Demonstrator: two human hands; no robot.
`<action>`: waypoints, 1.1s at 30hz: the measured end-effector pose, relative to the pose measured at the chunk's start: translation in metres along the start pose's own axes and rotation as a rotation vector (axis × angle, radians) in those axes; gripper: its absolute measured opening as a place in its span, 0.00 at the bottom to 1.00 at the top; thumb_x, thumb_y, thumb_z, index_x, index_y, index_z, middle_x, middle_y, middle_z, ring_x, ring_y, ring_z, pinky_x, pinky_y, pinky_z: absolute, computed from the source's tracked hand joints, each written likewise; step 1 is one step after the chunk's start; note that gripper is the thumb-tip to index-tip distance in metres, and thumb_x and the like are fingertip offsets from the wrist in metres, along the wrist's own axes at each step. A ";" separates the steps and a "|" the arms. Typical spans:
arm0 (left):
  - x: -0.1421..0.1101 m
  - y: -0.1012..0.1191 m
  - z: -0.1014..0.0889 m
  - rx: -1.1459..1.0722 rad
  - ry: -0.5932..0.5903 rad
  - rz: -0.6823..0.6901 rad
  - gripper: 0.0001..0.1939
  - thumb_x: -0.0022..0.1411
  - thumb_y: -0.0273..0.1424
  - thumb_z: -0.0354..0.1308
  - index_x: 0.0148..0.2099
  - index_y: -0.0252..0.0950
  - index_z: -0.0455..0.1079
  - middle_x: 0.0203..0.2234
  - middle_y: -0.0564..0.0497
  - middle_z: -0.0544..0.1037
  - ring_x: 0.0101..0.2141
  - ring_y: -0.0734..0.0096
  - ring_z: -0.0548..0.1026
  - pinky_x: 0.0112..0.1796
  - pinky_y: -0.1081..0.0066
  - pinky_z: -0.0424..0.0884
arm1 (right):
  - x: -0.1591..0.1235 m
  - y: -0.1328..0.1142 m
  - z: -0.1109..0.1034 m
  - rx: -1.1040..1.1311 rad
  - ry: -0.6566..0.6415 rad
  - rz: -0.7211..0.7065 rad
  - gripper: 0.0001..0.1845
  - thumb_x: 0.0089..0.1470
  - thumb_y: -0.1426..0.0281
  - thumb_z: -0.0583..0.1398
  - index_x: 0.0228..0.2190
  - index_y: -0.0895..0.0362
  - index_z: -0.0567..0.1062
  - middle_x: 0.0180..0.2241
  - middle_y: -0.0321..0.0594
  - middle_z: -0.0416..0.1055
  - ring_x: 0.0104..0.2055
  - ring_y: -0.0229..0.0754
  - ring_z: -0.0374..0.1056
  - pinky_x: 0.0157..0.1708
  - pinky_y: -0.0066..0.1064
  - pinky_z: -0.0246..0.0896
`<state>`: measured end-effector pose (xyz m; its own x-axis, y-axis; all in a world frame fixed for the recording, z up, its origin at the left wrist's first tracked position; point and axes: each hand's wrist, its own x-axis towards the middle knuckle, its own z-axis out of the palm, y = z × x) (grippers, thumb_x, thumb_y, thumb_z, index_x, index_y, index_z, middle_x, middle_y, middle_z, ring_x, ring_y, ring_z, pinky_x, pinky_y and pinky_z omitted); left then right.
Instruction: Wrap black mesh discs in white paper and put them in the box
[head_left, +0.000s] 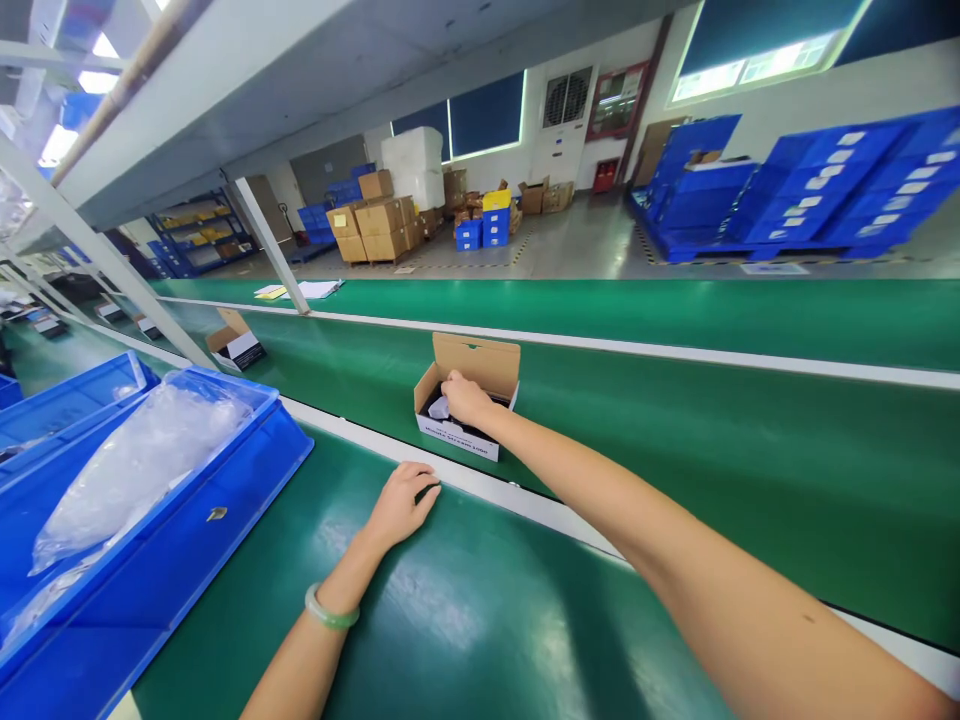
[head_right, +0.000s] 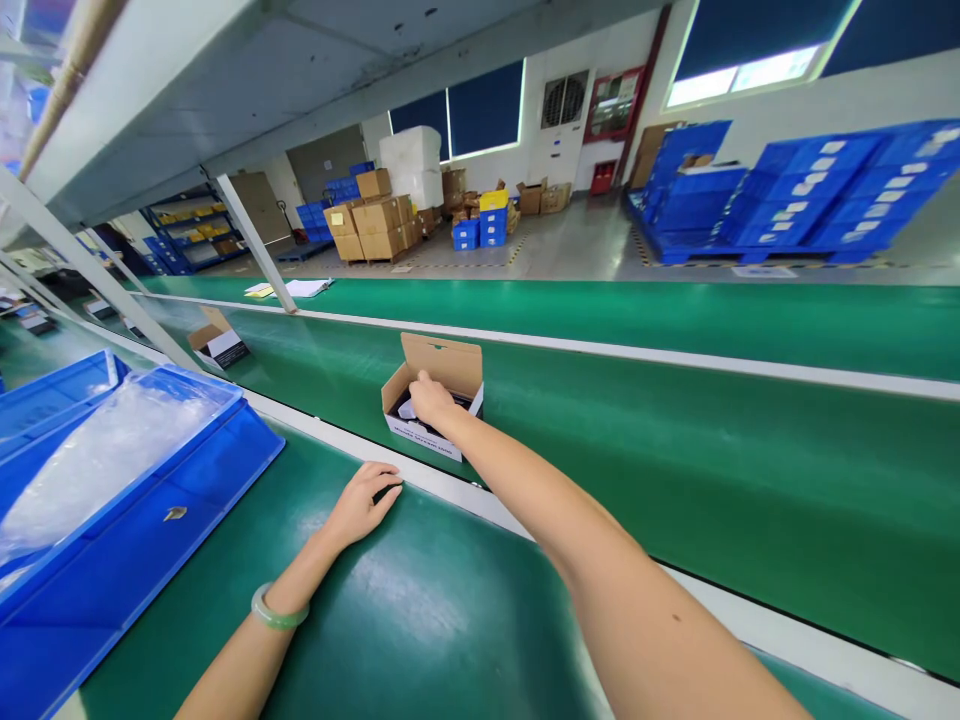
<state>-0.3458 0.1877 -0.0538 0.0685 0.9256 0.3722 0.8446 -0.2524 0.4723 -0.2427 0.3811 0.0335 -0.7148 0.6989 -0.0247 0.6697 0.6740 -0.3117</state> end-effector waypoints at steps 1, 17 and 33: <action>0.000 -0.001 -0.001 0.005 -0.001 0.003 0.10 0.66 0.31 0.52 0.43 0.35 0.74 0.42 0.43 0.76 0.44 0.59 0.71 0.47 0.57 0.70 | -0.008 0.000 -0.004 -0.026 0.011 -0.045 0.06 0.63 0.77 0.59 0.41 0.65 0.75 0.47 0.53 0.66 0.42 0.51 0.69 0.43 0.39 0.65; -0.038 0.193 0.028 -0.169 -0.852 0.154 0.28 0.54 0.26 0.60 0.58 0.34 0.63 0.46 0.42 0.71 0.47 0.53 0.68 0.49 0.56 0.68 | -0.425 0.135 -0.042 0.255 0.033 -0.083 0.16 0.64 0.68 0.48 0.41 0.57 0.74 0.40 0.48 0.71 0.40 0.53 0.70 0.39 0.44 0.67; -0.091 0.249 0.009 -1.336 -0.490 -0.713 0.22 0.51 0.42 0.65 0.46 0.36 0.75 0.33 0.44 0.73 0.32 0.64 0.70 0.31 0.68 0.70 | -0.564 0.078 0.067 0.225 0.319 0.279 0.18 0.57 0.75 0.55 0.49 0.56 0.63 0.45 0.50 0.66 0.45 0.56 0.66 0.41 0.49 0.71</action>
<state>-0.1372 0.0426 0.0229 0.2594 0.8881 -0.3796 -0.2584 0.4425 0.8587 0.1992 0.0232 -0.0406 -0.3925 0.9082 0.1452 0.7420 0.4059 -0.5336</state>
